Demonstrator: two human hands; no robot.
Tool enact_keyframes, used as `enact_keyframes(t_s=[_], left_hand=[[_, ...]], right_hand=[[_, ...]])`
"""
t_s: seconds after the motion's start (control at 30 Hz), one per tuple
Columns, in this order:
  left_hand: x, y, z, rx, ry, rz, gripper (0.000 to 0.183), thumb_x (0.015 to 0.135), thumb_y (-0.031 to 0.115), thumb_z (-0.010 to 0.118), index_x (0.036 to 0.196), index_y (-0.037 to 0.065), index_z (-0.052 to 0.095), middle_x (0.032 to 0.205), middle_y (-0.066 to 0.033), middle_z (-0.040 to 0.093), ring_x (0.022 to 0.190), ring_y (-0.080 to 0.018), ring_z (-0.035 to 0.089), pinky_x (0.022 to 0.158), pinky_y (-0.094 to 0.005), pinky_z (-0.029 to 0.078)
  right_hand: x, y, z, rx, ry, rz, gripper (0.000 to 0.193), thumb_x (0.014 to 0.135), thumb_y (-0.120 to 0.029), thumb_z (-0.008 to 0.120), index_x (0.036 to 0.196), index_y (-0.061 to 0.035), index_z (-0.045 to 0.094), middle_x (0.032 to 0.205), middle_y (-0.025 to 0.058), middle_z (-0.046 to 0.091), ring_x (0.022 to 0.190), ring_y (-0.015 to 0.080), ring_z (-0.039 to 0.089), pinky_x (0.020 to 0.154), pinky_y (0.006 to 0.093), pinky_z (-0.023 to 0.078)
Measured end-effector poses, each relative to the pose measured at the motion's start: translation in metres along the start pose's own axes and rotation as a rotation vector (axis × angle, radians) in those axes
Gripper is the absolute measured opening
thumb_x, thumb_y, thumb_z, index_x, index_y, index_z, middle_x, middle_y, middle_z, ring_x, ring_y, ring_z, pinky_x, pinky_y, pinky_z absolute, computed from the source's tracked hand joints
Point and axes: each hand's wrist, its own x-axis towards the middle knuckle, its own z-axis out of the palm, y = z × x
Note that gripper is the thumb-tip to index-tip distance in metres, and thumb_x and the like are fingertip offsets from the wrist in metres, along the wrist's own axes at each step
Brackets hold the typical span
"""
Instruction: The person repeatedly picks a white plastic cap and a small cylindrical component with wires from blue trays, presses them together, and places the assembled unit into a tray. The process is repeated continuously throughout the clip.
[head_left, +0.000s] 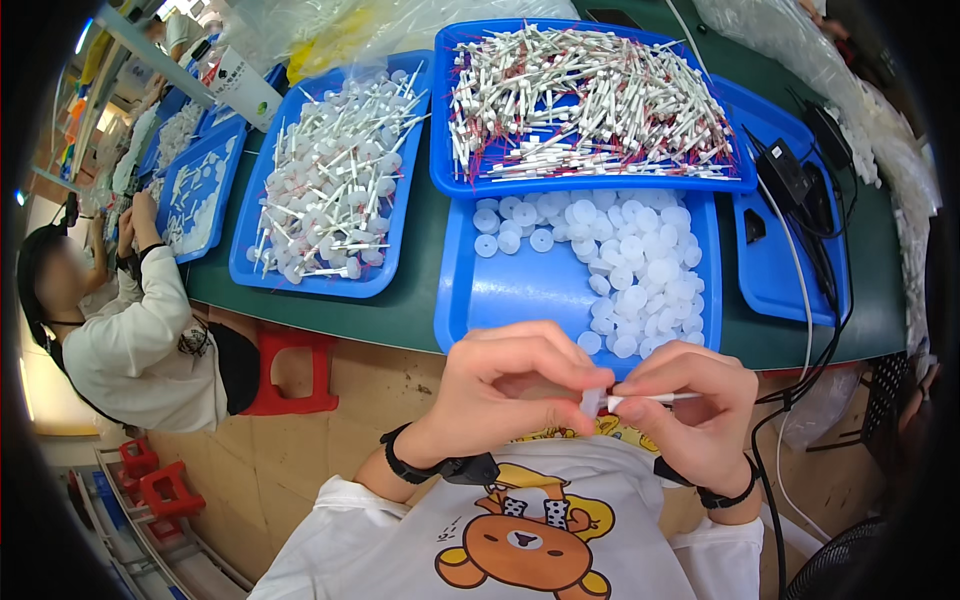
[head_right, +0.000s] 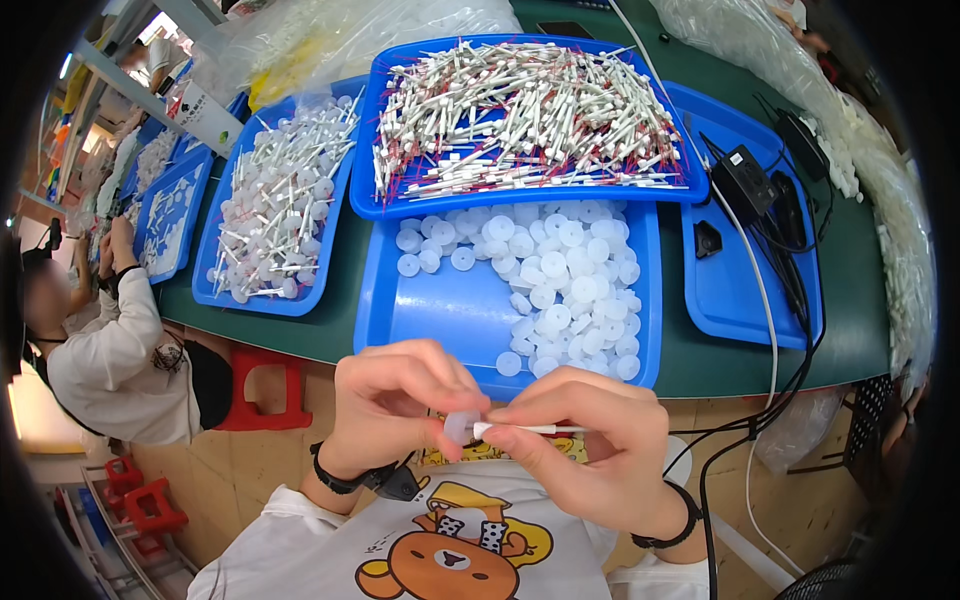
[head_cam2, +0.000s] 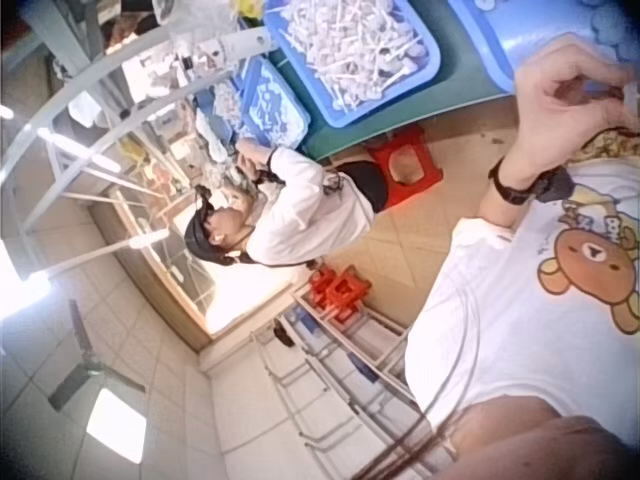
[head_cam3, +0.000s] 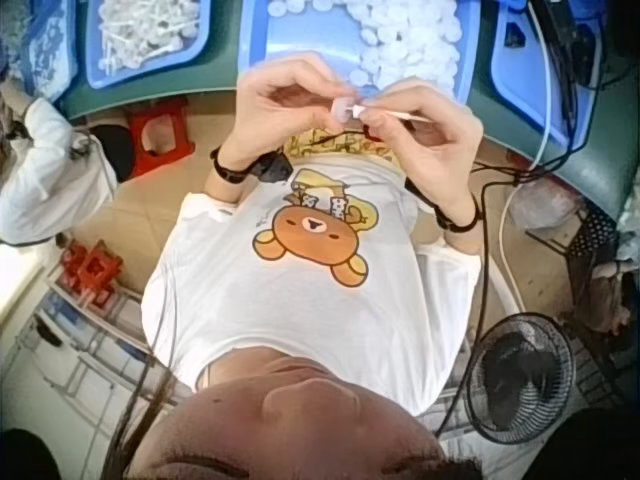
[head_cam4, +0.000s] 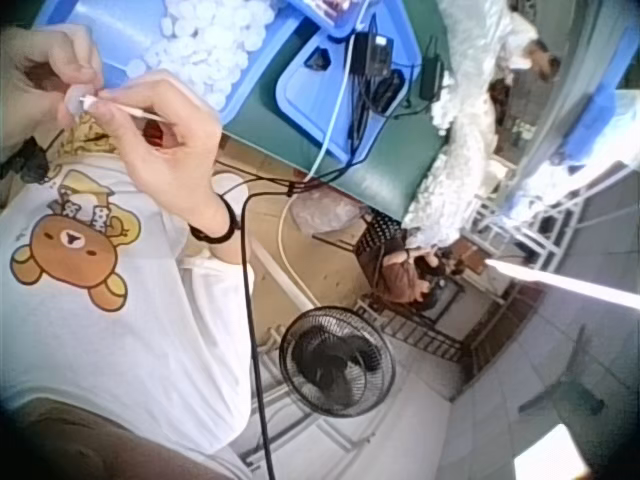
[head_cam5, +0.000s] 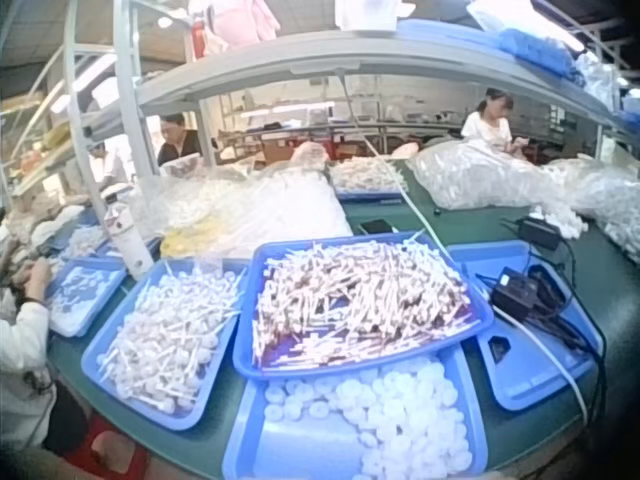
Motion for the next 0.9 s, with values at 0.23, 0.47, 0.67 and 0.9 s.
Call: enact_keyframes(t_s=[0.23, 0.47, 0.67, 0.9], left_hand=[[-0.005, 0.012, 0.011, 0.435, 0.090, 0.175, 0.031, 0.072, -0.005, 0.081, 0.103, -0.001, 0.074, 0.092, -0.0108, 0.071, 0.082, -0.0192, 0.070, 0.067, -0.0288, 0.057], [0.007, 0.027, -0.010, 0.664, 0.101, 0.106, 0.027, 0.073, -0.003, 0.081, 0.099, 0.000, 0.074, 0.092, -0.0099, 0.070, 0.080, -0.0182, 0.068, 0.070, -0.0293, 0.055], [0.045, 0.070, -0.083, 0.781, 0.692, 0.249, 0.028, 0.085, -0.003, 0.073, 0.112, -0.004, 0.066, 0.098, -0.0069, 0.070, 0.088, -0.0094, 0.065, 0.076, -0.0203, 0.051], [0.066, 0.099, -0.118, 1.579, 0.320, 0.212, 0.048, 0.082, 0.021, 0.078, 0.125, 0.005, 0.063, 0.130, -0.0198, 0.058, 0.121, -0.0336, 0.057, 0.100, -0.0397, 0.045]], right_hand=[[-0.010, -0.002, 0.013, 0.033, 0.092, 0.062, 0.011, 0.080, 0.008, 0.074, 0.090, 0.0039, 0.074, 0.084, 0.0138, 0.072, 0.071, 0.0145, 0.068, 0.060, 0.0228, 0.048], [0.009, -0.004, 0.003, -0.037, -0.022, 0.201, 0.034, 0.076, 0.003, 0.080, 0.109, 0.0008, 0.072, 0.089, 0.0114, 0.072, 0.074, 0.0120, 0.065, 0.067, 0.0240, 0.052], [0.027, -0.026, -0.016, -0.217, 0.056, 0.131, 0.032, 0.079, 0.000, 0.075, 0.111, -0.0002, 0.069, 0.089, 0.0078, 0.071, 0.084, 0.0135, 0.065, 0.079, 0.0271, 0.051], [0.044, -0.030, -0.023, -0.460, -0.034, 0.043, 0.014, 0.082, -0.004, 0.072, 0.094, 0.0018, 0.070, 0.084, 0.0109, 0.070, 0.076, 0.0177, 0.067, 0.072, 0.0294, 0.050]])
